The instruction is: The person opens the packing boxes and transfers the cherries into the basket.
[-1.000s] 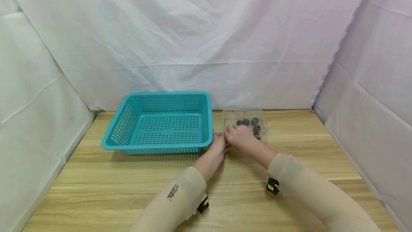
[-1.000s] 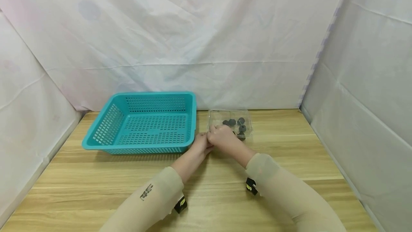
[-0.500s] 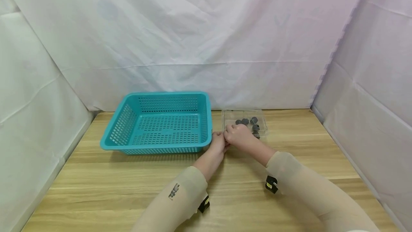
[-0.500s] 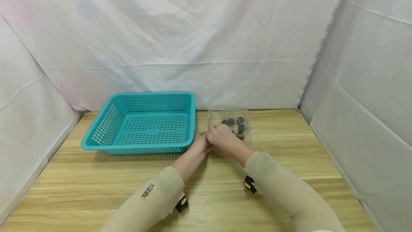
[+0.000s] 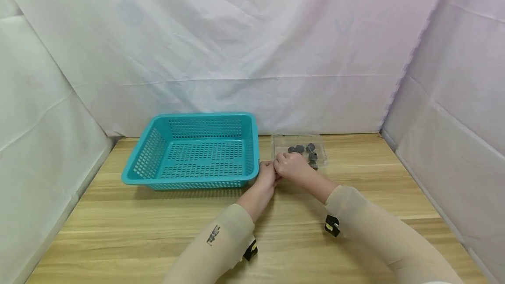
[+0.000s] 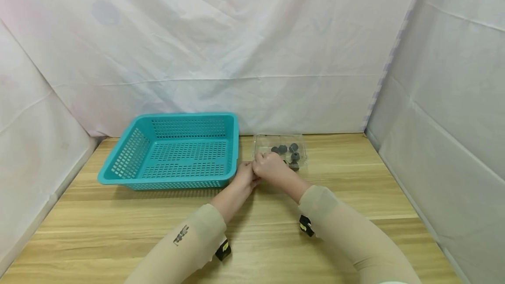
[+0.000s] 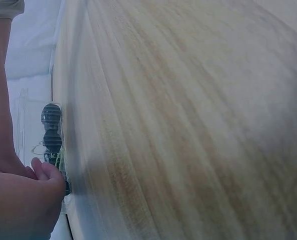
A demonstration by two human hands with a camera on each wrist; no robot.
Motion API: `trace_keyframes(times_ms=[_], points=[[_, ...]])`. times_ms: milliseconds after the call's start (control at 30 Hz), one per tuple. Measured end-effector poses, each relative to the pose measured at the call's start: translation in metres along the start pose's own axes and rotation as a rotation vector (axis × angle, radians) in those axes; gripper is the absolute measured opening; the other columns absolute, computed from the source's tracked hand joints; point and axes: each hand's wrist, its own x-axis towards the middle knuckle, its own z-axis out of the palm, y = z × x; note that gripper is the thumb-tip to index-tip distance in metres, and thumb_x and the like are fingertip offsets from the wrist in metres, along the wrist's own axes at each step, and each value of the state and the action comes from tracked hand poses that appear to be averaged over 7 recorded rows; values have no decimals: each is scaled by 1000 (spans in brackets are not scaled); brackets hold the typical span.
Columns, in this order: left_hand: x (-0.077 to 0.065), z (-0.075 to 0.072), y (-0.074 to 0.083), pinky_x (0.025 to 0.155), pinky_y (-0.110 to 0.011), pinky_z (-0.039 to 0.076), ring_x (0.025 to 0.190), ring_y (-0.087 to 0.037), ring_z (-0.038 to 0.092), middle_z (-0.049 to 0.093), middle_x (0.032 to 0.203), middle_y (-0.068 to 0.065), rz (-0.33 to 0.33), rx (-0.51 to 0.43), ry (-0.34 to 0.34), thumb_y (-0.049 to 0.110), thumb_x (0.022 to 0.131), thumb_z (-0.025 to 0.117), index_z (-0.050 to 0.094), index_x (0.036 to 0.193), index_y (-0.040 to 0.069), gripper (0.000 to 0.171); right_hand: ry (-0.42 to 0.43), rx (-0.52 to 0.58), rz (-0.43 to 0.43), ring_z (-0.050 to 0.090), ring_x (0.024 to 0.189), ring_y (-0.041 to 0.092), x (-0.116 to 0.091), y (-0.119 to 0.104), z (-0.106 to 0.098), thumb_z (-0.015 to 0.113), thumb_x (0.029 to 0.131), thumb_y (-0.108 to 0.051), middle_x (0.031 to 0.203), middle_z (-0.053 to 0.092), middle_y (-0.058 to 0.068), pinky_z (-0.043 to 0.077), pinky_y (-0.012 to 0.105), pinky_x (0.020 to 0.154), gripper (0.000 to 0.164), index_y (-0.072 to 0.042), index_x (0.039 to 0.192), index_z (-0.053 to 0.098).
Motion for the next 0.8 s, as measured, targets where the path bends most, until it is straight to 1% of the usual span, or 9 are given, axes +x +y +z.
trace_keyframes(times_ms=[67, 167, 267, 333, 500, 600, 800], points=[[0, 0, 0, 72, -30, 49, 63, -11, 51, 52, 77, -2, 1, -2, 3, 12, 100, 51, 43, 96, 10, 9, -15, 0, 0, 26, 46, 9, 0, 0, -1, 83, 70, -1, 60, 43, 3, 25, 23, 37, 35, -8, 61, 50], [0, 0, 0, 71, -30, 49, 62, -11, 51, 52, 75, -2, 4, 3, 4, 12, 100, 51, 43, 95, 10, 10, -30, 12, 4, 21, 47, 9, 2, 0, -3, 84, 72, -3, 59, 40, 3, 21, 23, 39, 40, -10, 60, 47], [1, 0, 1, 71, -31, 49, 61, -11, 50, 52, 73, -1, 3, 0, 13, 12, 99, 53, 43, 94, 10, 11, -39, 25, 7, 13, 51, 9, 4, 0, -2, 83, 72, 0, 57, 35, 2, 17, 24, 42, 46, -12, 58, 41], [1, 0, 2, 73, -32, 49, 61, -11, 50, 52, 73, -1, 3, -2, 17, 12, 99, 54, 43, 93, 11, 12, -47, 25, 8, 10, 53, 9, 6, 0, -1, 81, 73, 2, 57, 34, 1, 15, 24, 43, 46, -12, 58, 40], [0, 0, 5, 75, -34, 50, 61, -11, 50, 52, 71, 0, -9, 4, 18, 12, 99, 54, 43, 93, 11, 13, -76, 10, 0, 10, 54, 9, 8, 1, -2, 79, 72, 3, 57, 34, 1, 17, 24, 41, 38, -10, 59, 46], [1, 0, 5, 74, -33, 51, 60, -11, 50, 52, 71, 0, -24, -6, 15, 11, 98, 55, 44, 92, 11, 13, -91, -1, -13, 10, 53, 9, 9, 2, -4, 79, 72, 2, 57, 35, 1, 17, 24, 42, 39, -11, 59, 45], [2, 1, 6, 72, -32, 51, 60, -11, 51, 53, 71, -1, -34, -23, 21, 11, 98, 56, 45, 93, 10, 12, -108, -23, -39, 8, 53, 10, 10, 3, -9, 78, 75, 3, 57, 35, 1, 15, 25, 45, 42, -12, 59, 42]])
